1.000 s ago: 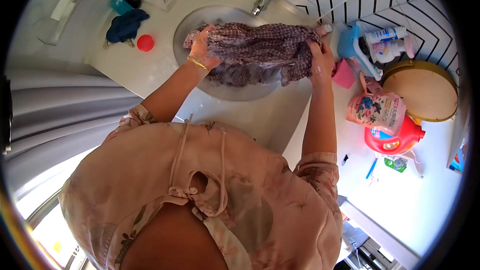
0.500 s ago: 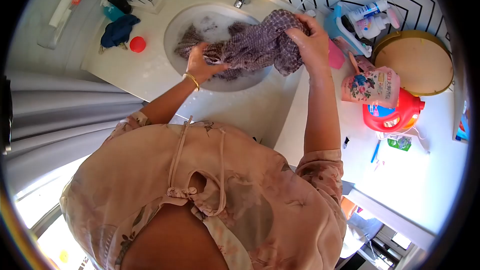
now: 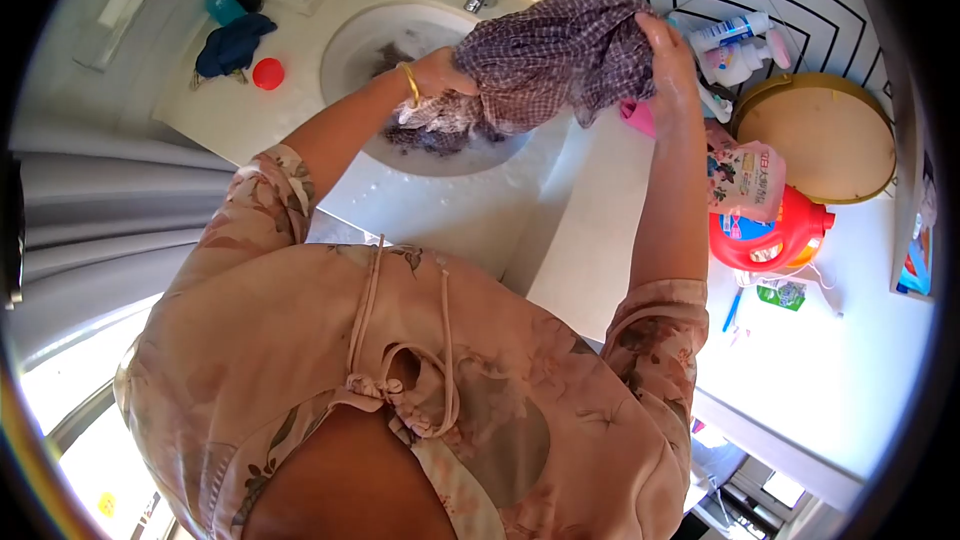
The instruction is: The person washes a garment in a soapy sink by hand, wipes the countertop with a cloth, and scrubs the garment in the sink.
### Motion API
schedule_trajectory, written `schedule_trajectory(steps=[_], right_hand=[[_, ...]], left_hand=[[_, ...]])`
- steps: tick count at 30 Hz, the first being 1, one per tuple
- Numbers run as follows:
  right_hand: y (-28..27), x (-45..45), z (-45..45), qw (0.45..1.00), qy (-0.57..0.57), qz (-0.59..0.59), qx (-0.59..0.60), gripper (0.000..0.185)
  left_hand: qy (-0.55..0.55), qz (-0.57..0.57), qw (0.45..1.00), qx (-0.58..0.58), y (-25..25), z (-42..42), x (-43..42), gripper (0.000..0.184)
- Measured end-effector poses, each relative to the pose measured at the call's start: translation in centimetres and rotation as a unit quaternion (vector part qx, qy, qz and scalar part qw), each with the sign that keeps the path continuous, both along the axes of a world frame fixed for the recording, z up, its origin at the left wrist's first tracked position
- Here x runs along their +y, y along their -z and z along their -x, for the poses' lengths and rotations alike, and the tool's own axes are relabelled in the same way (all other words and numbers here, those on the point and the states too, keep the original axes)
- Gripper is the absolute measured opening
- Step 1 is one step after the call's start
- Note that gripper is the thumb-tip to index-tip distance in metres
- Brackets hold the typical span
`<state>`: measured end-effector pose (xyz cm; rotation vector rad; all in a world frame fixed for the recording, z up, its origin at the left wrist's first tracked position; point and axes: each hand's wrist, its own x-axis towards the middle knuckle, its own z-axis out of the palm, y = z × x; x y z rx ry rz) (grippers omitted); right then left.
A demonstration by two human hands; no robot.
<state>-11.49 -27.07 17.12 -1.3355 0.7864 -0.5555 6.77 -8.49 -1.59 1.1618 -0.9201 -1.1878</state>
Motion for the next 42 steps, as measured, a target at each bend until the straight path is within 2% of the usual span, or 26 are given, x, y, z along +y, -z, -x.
schedule_trajectory(steps=[1,4,5,7,8,10,11,13,14,15,17,18,19,20,22,26,27,28,30,32,34,36,38,40,41,42], right_hand=[[1.3,-0.5,0.0,0.998,-0.011,-0.057,0.009,0.031],[8.7,-2.7,-0.3,0.974,-0.057,-0.213,-0.043,0.032],[11.7,-3.5,-0.3,0.956,-0.099,-0.263,-0.086,0.032],[16.8,-1.9,-0.9,0.911,-0.086,-0.391,-0.102,0.036],[17.8,0.3,-1.2,0.918,0.036,-0.394,-0.016,0.04],[22.1,3.5,-1.4,0.913,-0.036,-0.407,0.016,0.048],[21.7,6.5,-1.7,0.908,-0.015,-0.418,0.037,0.056],[28.6,8.8,-2.2,0.896,-0.058,-0.434,-0.074,0.063],[26.3,11.1,-1.8,0.853,-0.071,-0.515,-0.042,0.069],[27.4,11.9,-1.5,0.827,-0.096,-0.55,-0.073,0.071],[29.2,13.0,-1.9,0.776,-0.137,-0.597,-0.153,0.077],[29.1,13.5,-2.3,0.751,-0.153,-0.61,-0.201,0.081],[28.6,13.3,-2.7,0.757,-0.124,-0.621,-0.161,0.086],[24.3,14.2,-3.3,0.778,-0.134,-0.583,-0.19,0.087],[22.9,13.9,-4.5,0.795,-0.151,-0.55,-0.204,0.086],[23.5,11.5,-6.6,0.76,-0.1,-0.584,-0.267,0.052],[20.7,11.9,-6.0,0.78,-0.106,-0.575,-0.221,0.045],[21.1,11.7,-6.2,0.796,-0.107,-0.569,-0.177,0.043],[22.7,9.9,-6.5,0.823,-0.11,-0.55,-0.087,0.038],[27.5,8.1,-7.3,0.871,-0.125,-0.472,-0.053,0.034],[29.0,8.5,-8.2,0.919,-0.112,-0.375,-0.052,0.033],[25.8,11.1,-9.3,0.958,-0.079,-0.274,-0.025,0.039],[24.2,13.4,-10.7,0.982,-0.056,-0.181,0.0,0.049],[23.2,15.1,-11.7,0.987,-0.089,-0.066,0.114,0.052],[22.8,15.7,-12.1,0.98,-0.102,-0.006,0.168,0.054],[24.7,15.3,-12.6,0.976,-0.111,0.067,0.172,0.055]], left_hand=[[-0.02,-0.121,0.991,-0.052,-0.8,-0.7,0.5,0.039],[-0.066,-0.158,0.985,-0.004,-2.2,-1.3,2.3,0.052],[-0.058,-0.18,0.982,-0.028,-2.2,-1.9,2.6,0.055],[-0.041,-0.224,0.971,-0.076,-2.1,-3.1,2.8,0.063],[-0.051,-0.238,0.965,-0.103,-2.5,-3.1,2.8,0.063],[-0.073,-0.262,0.949,-0.156,-4.3,-2.9,3.3,0.064],[-0.07,-0.261,0.953,-0.139,-6.0,-2.4,3.7,0.061],[-0.065,-0.257,0.959,-0.103,-9.5,-1.4,4.5,0.054],[-0.01,-0.18,0.974,-0.139,-9.1,-2.1,4.4,0.051],[0.044,-0.102,0.978,-0.174,-8.8,-3.1,4.5,0.049],[0.074,-0.04,0.982,-0.167,-8.7,-4.1,4.8,0.044],[0.046,-0.055,0.99,-0.124,-9.7,-3.3,4.7,0.042],[0.017,-0.069,0.994,-0.079,-10.9,-2.7,4.9,0.04],[0.036,-0.076,0.991,-0.108,-12.1,-2.3,5.4,0.039],[0.08,-0.088,0.98,-0.162,-14.0,-1.5,5.9,0.038],[0.062,-0.135,0.968,-0.204,-11.4,-1.8,7.4,0.043],[0.044,-0.157,0.958,-0.237,-11.6,-1.8,8.6,0.044],[0.027,-0.18,0.946,-0.268,-11.5,-1.8,10.0,0.045],[-0.054,-0.11,0.975,-0.185,-9.9,-1.8,12.5,0.048],[-0.105,-0.097,0.983,-0.115,-6.7,-2.2,14.8,0.05],[-0.152,-0.143,0.974,-0.084,-3.6,-2.4,16.7,0.048],[-0.177,-0.209,0.959,-0.074,-2.3,-2.2,18.4,0.046],[-0.197,-0.28,0.926,-0.158,1.1,-2.6,19.7,0.047],[-0.204,-0.324,0.892,-0.241,2.2,-2.7,20.6,0.052],[-0.198,-0.326,0.894,-0.237,1.3,-2.9,20.8,0.061],[-0.166,-0.386,0.872,-0.25,-0.1,-4.1,21.0,0.062]])
